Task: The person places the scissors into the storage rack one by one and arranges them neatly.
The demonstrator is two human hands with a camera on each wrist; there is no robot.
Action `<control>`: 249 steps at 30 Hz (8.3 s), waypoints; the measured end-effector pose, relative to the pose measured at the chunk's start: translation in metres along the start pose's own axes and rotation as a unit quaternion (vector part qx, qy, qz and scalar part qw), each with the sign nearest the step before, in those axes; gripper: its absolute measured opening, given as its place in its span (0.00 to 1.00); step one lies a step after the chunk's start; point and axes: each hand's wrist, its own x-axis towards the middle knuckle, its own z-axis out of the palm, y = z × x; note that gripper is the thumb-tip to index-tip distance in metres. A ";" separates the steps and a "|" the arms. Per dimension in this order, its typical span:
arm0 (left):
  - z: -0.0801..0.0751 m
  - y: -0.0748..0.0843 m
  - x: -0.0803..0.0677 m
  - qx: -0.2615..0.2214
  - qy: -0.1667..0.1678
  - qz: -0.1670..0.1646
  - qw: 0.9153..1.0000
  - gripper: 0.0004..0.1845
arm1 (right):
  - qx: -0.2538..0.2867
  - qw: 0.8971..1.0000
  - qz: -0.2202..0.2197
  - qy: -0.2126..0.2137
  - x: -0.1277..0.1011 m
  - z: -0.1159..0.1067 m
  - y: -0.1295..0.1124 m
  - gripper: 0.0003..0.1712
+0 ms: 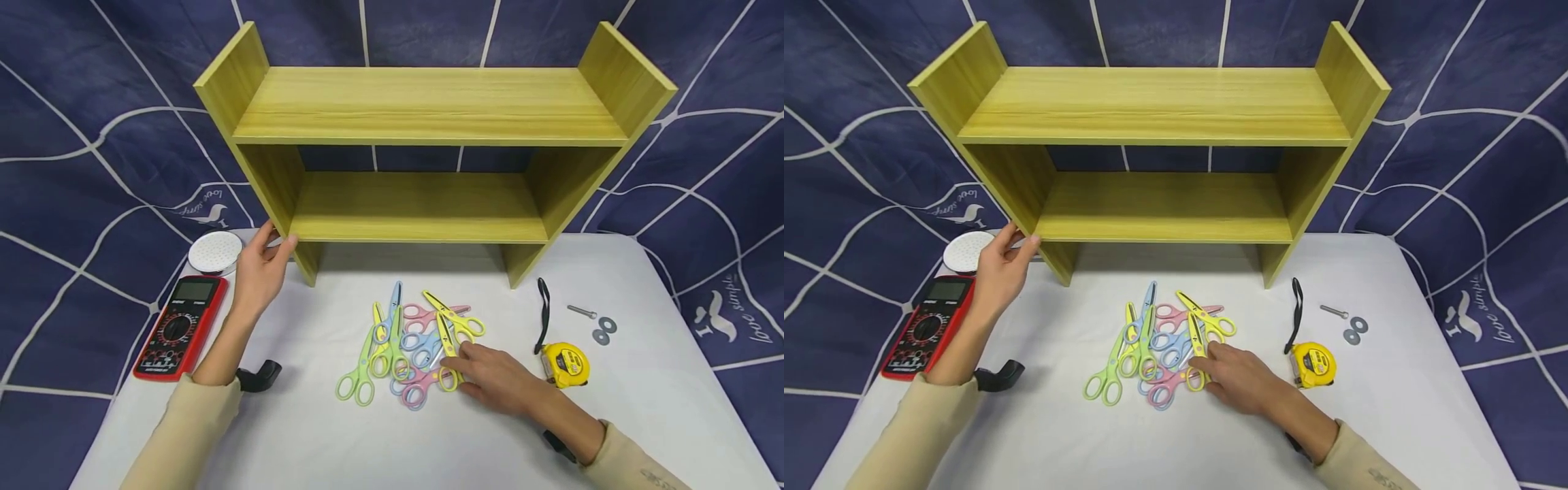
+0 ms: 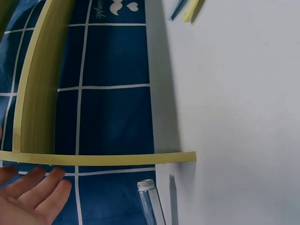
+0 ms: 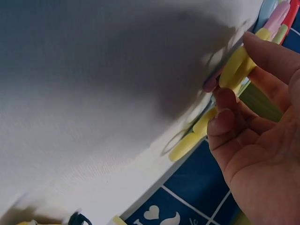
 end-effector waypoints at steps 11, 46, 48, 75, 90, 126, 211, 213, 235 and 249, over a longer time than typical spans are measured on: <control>0.009 0.001 0.012 -0.021 0.067 -0.009 0.997 0.19 | 0.034 0.998 -0.012 0.052 -0.002 0.002 -0.004 0.25; 0.007 0.025 0.007 -0.024 0.056 0.019 0.998 0.17 | -0.077 0.949 -0.024 0.303 0.174 -0.232 -0.091 0.21; 0.007 0.026 0.007 -0.025 0.055 0.018 0.998 0.17 | -0.082 0.948 -0.011 0.308 0.178 -0.234 -0.091 0.21; 0.009 0.022 0.006 -0.034 0.072 0.039 0.996 0.16 | -0.155 0.954 0.133 0.221 0.269 -0.255 -0.103 0.35; 0.009 0.021 0.008 -0.052 0.078 0.037 0.995 0.16 | 0.036 0.819 -0.152 0.552 0.218 -0.171 -0.085 0.09; 0.010 -0.018 0.014 -0.052 0.101 0.044 0.993 0.15 | -0.016 1.000 0.021 0.017 0.078 0.025 -0.062 0.30; 0.007 0.012 0.003 -0.084 0.099 0.003 0.992 0.15 | 0.045 0.946 -0.083 0.309 0.123 -0.114 -0.059 0.14; 0.007 0.011 0.004 -0.083 0.100 0.001 0.992 0.16 | 0.042 0.964 -0.069 0.252 0.112 -0.084 -0.059 0.14; 0.009 -0.019 0.009 -0.080 0.105 0.004 0.991 0.17 | -0.025 0.996 0.085 0.032 0.057 0.006 -0.036 0.36; 0.007 0.017 0.001 -0.072 0.099 0.004 0.992 0.17 | -0.002 0.993 0.120 -0.016 0.060 0.007 -0.030 0.33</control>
